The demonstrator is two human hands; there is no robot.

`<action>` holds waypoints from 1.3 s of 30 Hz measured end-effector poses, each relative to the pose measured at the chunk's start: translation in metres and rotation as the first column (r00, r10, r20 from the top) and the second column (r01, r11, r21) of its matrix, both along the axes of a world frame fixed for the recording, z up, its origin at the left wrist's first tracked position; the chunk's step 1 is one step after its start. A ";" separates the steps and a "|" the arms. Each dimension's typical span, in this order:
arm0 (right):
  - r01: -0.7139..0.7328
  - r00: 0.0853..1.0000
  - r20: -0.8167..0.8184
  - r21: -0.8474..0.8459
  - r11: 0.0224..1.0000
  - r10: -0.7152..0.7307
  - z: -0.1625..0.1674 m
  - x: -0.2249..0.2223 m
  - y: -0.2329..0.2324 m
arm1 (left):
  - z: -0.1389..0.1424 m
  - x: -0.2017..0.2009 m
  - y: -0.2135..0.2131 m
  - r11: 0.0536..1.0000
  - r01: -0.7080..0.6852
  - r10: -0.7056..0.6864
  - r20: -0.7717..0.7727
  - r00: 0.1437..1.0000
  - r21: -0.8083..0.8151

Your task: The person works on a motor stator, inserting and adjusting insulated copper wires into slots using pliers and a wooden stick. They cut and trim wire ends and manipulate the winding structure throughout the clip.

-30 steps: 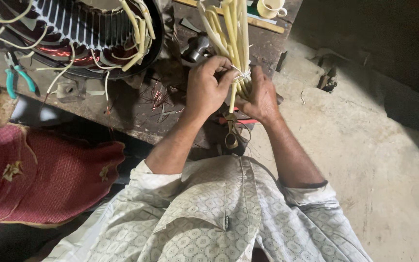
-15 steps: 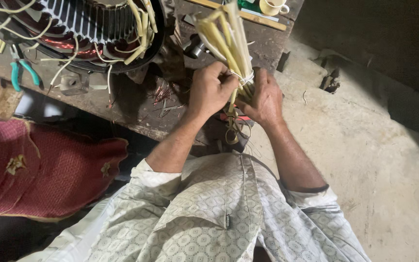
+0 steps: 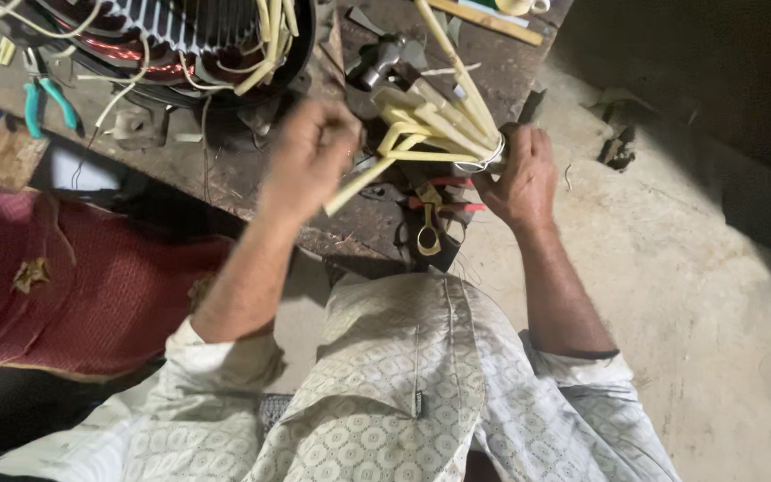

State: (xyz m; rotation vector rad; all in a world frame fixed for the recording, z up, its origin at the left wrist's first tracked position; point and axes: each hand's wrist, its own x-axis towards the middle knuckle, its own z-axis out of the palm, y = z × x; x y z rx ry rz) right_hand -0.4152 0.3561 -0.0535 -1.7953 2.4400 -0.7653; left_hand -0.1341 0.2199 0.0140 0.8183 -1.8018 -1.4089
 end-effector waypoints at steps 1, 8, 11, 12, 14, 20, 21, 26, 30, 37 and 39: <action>-0.030 0.999 -0.040 -0.073 0.997 0.027 0.001 0.002 -0.002 | -0.007 -0.004 0.006 0.997 0.075 -0.075 0.040 0.996 0.017; -0.143 0.957 -0.280 -0.259 0.955 0.068 0.018 -0.010 -0.018 | -0.020 0.017 0.035 0.753 0.386 -0.387 -0.114 0.915 0.533; -0.225 0.911 -0.401 -0.286 0.931 0.097 0.022 -0.024 -0.030 | -0.011 0.024 0.031 0.924 0.268 -0.337 0.247 0.908 0.273; -0.263 0.868 -0.488 -0.285 0.922 0.097 0.023 -0.027 -0.036 | -0.006 0.026 0.029 0.942 0.261 -0.320 0.328 0.889 0.213; -0.334 0.756 -0.650 -0.282 0.900 0.077 0.026 -0.032 -0.055 | 0.004 0.027 0.026 0.957 0.239 -0.288 0.480 0.828 0.163; -0.374 0.764 -0.635 -0.291 0.881 0.115 0.040 -0.029 -0.096 | 0.014 0.015 0.041 0.961 0.087 -0.219 0.534 0.817 0.261; -0.392 0.762 -0.638 -0.316 0.864 0.113 0.040 -0.026 -0.096 | 0.012 0.012 0.044 0.959 0.050 -0.183 0.479 0.858 0.277; -0.514 0.799 -0.528 -0.352 0.782 0.288 0.034 0.015 -0.079 | 0.008 0.019 0.053 0.895 0.113 -0.163 0.080 0.983 0.432; -0.596 0.782 -0.428 -0.300 0.745 0.453 0.036 0.010 -0.086 | 0.006 0.027 0.062 0.937 0.078 -0.160 0.221 0.962 0.339; -0.615 0.687 -0.597 -0.175 0.769 0.414 0.025 -0.019 -0.127 | 0.010 0.027 0.091 0.942 0.049 -0.139 0.257 0.956 0.331; -0.492 0.719 -0.620 -0.133 0.860 0.315 0.028 -0.036 -0.136 | 0.027 0.047 0.108 0.938 0.151 -0.240 0.273 0.932 0.313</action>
